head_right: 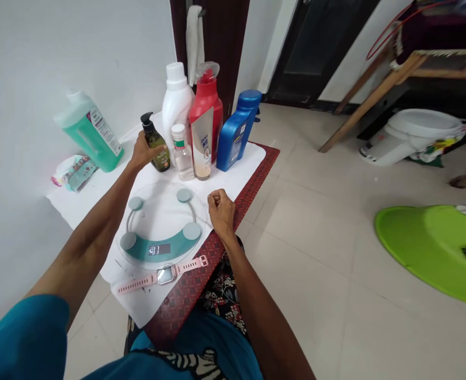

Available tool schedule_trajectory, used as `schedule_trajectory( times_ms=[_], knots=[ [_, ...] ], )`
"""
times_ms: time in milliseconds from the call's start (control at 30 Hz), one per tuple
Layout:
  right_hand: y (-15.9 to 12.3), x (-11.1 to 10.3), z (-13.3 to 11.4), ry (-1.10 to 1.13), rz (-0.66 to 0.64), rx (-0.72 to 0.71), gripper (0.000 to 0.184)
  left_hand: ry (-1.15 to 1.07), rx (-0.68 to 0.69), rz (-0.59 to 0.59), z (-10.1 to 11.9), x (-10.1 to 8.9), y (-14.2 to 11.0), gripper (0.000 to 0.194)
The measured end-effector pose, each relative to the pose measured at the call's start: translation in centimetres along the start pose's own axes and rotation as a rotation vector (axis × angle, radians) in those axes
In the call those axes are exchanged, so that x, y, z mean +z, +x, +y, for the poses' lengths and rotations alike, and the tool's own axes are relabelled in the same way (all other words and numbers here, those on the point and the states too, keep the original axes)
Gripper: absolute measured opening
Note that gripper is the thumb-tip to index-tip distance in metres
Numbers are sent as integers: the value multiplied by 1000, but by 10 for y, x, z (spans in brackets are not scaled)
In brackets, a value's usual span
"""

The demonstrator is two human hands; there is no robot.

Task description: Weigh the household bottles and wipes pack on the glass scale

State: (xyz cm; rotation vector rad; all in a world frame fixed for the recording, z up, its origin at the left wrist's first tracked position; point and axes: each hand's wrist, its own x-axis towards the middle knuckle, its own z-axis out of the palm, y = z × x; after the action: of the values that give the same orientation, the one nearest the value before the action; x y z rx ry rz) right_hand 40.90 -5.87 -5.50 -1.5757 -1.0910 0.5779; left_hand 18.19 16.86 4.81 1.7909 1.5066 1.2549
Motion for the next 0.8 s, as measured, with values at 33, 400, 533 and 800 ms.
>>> schedule_trajectory(
  times_ms=[33,400,533,800],
  knots=[
    [0,0,-1,1,-1,-2,13,21,-35,4,2,6,2,70],
    [3,3,3,13,14,-26,9,111,234,-27,53,-97,-112,45],
    [1,3,0,-6,13,-22,7,36,152,-204,67,-96,-175,50],
    [-2,-1,-5,18,-4,-27,8,82,147,-226,64,-74,-199,59]
  ],
)
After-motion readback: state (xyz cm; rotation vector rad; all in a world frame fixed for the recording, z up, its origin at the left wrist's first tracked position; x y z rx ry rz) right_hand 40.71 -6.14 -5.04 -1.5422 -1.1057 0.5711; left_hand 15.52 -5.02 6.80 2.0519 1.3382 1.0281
